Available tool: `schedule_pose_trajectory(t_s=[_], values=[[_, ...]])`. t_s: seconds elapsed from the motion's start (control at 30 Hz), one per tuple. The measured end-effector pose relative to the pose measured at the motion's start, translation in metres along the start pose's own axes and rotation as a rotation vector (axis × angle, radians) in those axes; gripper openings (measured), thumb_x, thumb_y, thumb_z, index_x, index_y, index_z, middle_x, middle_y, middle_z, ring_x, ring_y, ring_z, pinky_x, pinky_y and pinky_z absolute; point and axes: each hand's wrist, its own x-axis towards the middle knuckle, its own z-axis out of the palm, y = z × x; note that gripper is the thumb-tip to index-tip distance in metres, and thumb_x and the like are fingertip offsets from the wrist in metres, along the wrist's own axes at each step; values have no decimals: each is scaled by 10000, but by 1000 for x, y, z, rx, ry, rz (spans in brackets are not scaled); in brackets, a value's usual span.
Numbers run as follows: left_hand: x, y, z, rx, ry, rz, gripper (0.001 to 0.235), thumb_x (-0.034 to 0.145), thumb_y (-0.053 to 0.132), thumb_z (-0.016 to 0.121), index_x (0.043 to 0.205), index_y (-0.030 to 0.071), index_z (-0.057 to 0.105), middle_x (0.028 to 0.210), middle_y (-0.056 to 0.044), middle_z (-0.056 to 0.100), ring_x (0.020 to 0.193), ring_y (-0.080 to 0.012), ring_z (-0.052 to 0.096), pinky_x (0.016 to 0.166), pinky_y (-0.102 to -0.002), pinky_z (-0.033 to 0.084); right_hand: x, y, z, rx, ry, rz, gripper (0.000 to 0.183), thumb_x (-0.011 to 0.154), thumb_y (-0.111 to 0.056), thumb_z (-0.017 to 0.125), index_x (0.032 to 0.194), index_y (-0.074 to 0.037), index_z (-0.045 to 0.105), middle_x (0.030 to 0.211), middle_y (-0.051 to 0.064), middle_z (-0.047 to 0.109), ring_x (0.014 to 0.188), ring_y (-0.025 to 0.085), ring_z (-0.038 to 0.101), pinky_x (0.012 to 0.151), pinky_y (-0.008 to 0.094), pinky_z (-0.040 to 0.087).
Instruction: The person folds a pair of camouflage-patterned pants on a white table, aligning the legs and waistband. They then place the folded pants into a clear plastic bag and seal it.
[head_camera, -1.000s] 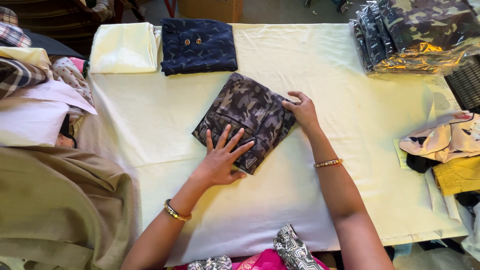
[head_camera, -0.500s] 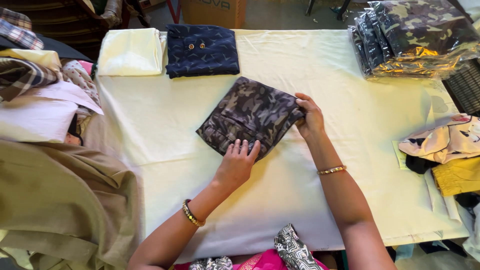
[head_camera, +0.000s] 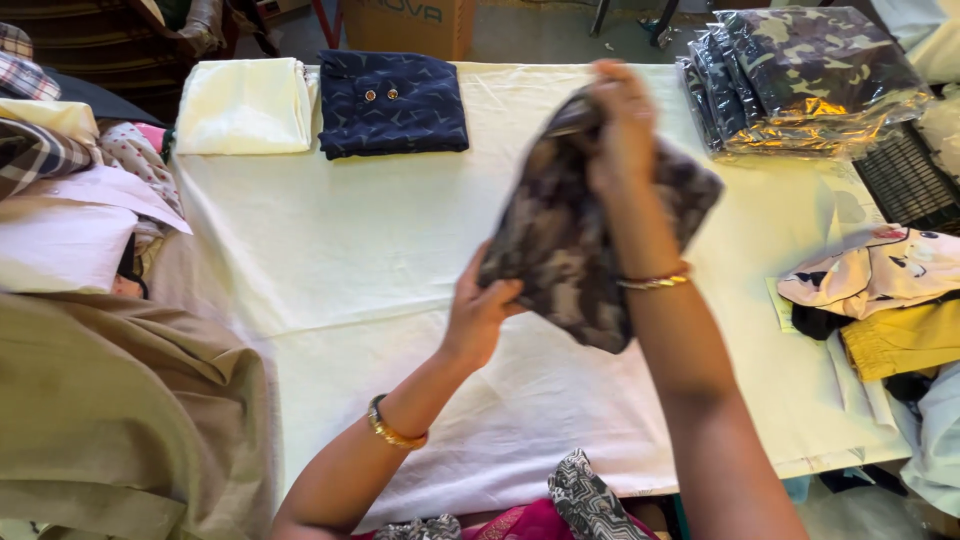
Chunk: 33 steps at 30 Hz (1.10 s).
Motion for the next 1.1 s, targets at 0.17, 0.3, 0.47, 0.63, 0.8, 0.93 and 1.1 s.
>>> schedule_pose_trajectory(t_s=[0.17, 0.3, 0.47, 0.63, 0.8, 0.93, 1.1], values=[[-27, -4, -79, -152, 341, -180, 513, 870, 50, 518, 1382, 84, 504, 1149, -109, 696, 983, -235, 707, 827, -405, 611, -51, 175, 5, -493, -280, 56, 348, 934, -92, 694, 1268, -63, 605, 992, 19, 676, 905, 130, 631, 856, 291, 527], [-40, -15, -147, -157, 518, -160, 484, 943, 92, 550, 1415, 170, 480, 1119, -89, 658, 1009, -231, 628, 918, -424, 517, -103, 149, 37, -875, -653, -208, 651, 970, -222, 707, 1539, -87, 422, 1235, 132, 690, 1180, 312, 600, 1026, 436, 445], [-40, 17, -83, 615, 421, 269, 517, 967, 39, 562, 1458, 179, 477, 1352, -96, 574, 1337, -255, 500, 1152, -429, 367, -117, 111, 22, -1004, -770, -267, 602, 982, -265, 672, 1535, -154, 461, 1435, 111, 602, 1399, 324, 494, 1186, 429, 393], [-11, -3, -49, 1510, 8, 431, 442, 1021, 232, 576, 1459, 216, 521, 1484, -89, 522, 1498, -310, 414, 1248, -521, 288, -114, 119, -14, -1170, -1015, -336, 594, 1016, -356, 551, 1577, -203, 431, 1657, 106, 406, 1571, 304, 283, 1235, 496, 234], [-1, -21, -79, 1977, -64, 318, 621, 970, 519, 527, 1522, 250, 434, 1614, -137, 330, 1503, -426, 220, 1172, -635, 151, -62, 103, -88, -1767, -701, 30, 685, 985, -632, 443, 1587, -325, 332, 1678, 44, 262, 1547, 290, 176, 1200, 615, 132], [11, -3, -63, 2025, -104, 52, 653, 955, 532, 529, 1529, 247, 402, 1633, -133, 277, 1503, -430, 178, 1165, -633, 131, -60, 77, -118, -1709, -599, 71, 711, 978, -626, 469, 1591, -295, 328, 1673, 69, 272, 1550, 311, 174, 1162, 672, 152], [70, -32, -48, 1975, -74, 238, 615, 1062, 392, 474, 1648, 226, 390, 1682, -60, 337, 1617, -332, 233, 1303, -594, 162, -93, 80, -103, -1645, -549, -128, 666, 1002, -568, 489, 1595, -285, 382, 1669, 62, 348, 1585, 290, 224, 1221, 654, 188]])
